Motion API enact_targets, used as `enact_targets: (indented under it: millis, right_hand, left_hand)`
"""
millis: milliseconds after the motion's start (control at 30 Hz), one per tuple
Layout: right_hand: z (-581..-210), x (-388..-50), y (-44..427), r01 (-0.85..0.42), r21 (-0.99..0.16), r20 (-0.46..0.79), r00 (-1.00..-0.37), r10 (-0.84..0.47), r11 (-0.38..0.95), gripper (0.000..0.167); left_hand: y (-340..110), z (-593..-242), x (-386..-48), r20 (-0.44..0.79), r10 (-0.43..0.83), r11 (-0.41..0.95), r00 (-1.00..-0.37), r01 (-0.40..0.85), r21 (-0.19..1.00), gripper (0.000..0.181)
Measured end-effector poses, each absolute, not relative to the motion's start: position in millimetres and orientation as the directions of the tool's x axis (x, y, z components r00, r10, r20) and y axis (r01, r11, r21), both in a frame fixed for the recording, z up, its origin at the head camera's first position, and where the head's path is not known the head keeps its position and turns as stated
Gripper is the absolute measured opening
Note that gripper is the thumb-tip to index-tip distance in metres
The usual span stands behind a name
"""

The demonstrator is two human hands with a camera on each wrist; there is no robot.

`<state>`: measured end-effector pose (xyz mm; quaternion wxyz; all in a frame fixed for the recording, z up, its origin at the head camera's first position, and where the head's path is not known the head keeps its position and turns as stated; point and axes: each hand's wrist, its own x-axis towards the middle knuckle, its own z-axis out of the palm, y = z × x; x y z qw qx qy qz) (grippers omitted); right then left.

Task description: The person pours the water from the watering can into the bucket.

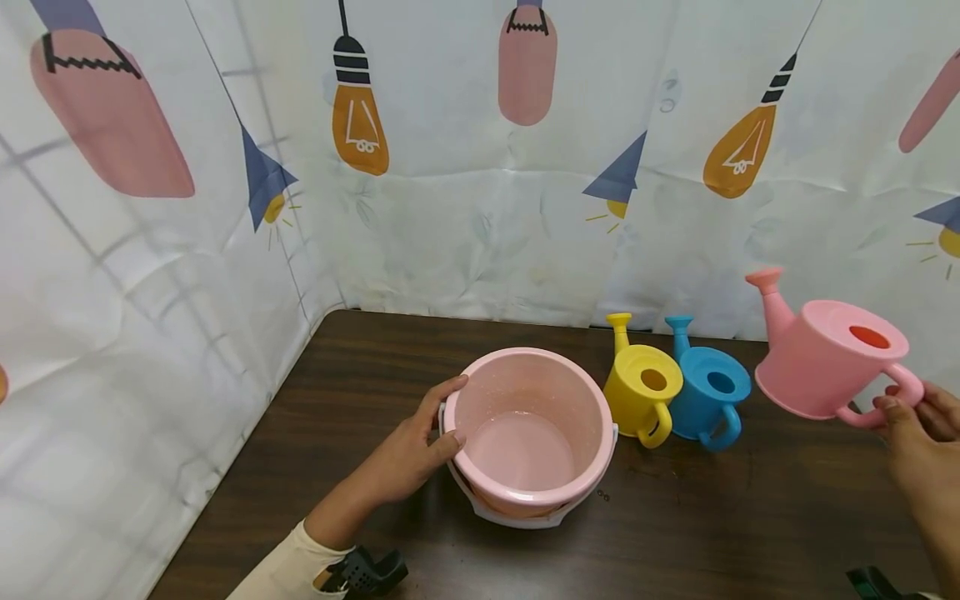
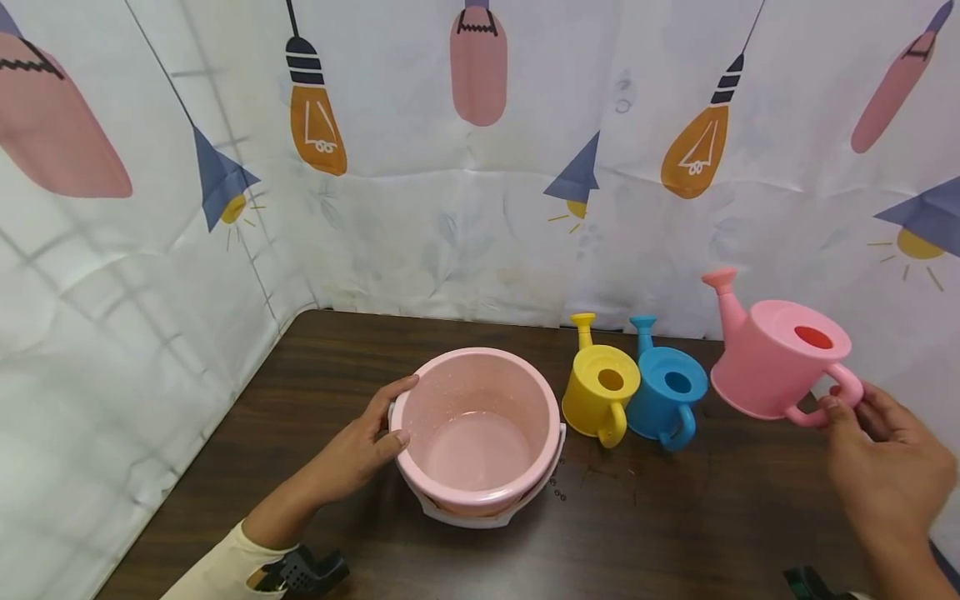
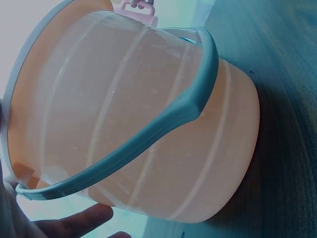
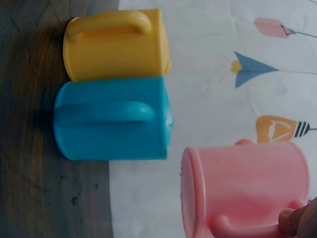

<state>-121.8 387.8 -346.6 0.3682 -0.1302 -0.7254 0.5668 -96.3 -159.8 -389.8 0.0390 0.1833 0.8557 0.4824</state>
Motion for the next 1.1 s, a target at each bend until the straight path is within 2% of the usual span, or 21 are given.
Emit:
enact_targets:
  millis: [167, 300, 367, 600, 667, 767, 933, 1100]
  right_hand:
    - [-349, -120, 387, -0.121, -0.957, 0.268, -0.713, 0.648, 0.263, 0.026]
    - [-354, -121, 389, -0.102, -0.969, 0.229, -0.709, 0.667, 0.224, 0.025]
    - [-356, -122, 390, -0.058, -0.965, 0.220, -0.705, 0.675, 0.254, 0.025]
    - [-367, -122, 395, 0.093, -0.946, 0.145, -0.736, 0.661, 0.312, 0.047]
    - [-372, -121, 395, 0.108, -0.931, 0.161, -0.735, 0.659, 0.348, 0.051]
    - [-378, -120, 393, 0.080, -0.920, 0.215, -0.716, 0.664, 0.383, 0.048]
    - [-387, -120, 391, 0.022, -0.930, 0.250, -0.696, 0.674, 0.367, 0.034]
    - [-394, -120, 389, 0.108, -0.920, 0.204, -0.689, 0.695, 0.377, 0.047]
  left_hand:
    - [-161, -390, -96, 0.107, 0.358, 0.458, -0.928, 0.274, 0.846, 0.068]
    - [-161, -390, -96, 0.102, 0.358, 0.457, -0.928, 0.269, 0.848, 0.068]
    - [-161, -390, -96, 0.101, 0.359, 0.456, -0.928, 0.268, 0.849, 0.068]
    - [-161, -390, -96, 0.101, 0.357, 0.464, -0.929, 0.270, 0.844, 0.068]
    - [-160, -389, -96, 0.100, 0.356, 0.466, -0.929, 0.269, 0.843, 0.068]
    - [-160, -389, -97, 0.097, 0.356, 0.467, -0.930, 0.267, 0.843, 0.067]
    - [-160, -390, -97, 0.099, 0.357, 0.465, -0.929, 0.268, 0.844, 0.068]
    - [-160, -390, -96, 0.092, 0.353, 0.466, -0.931, 0.260, 0.846, 0.067]
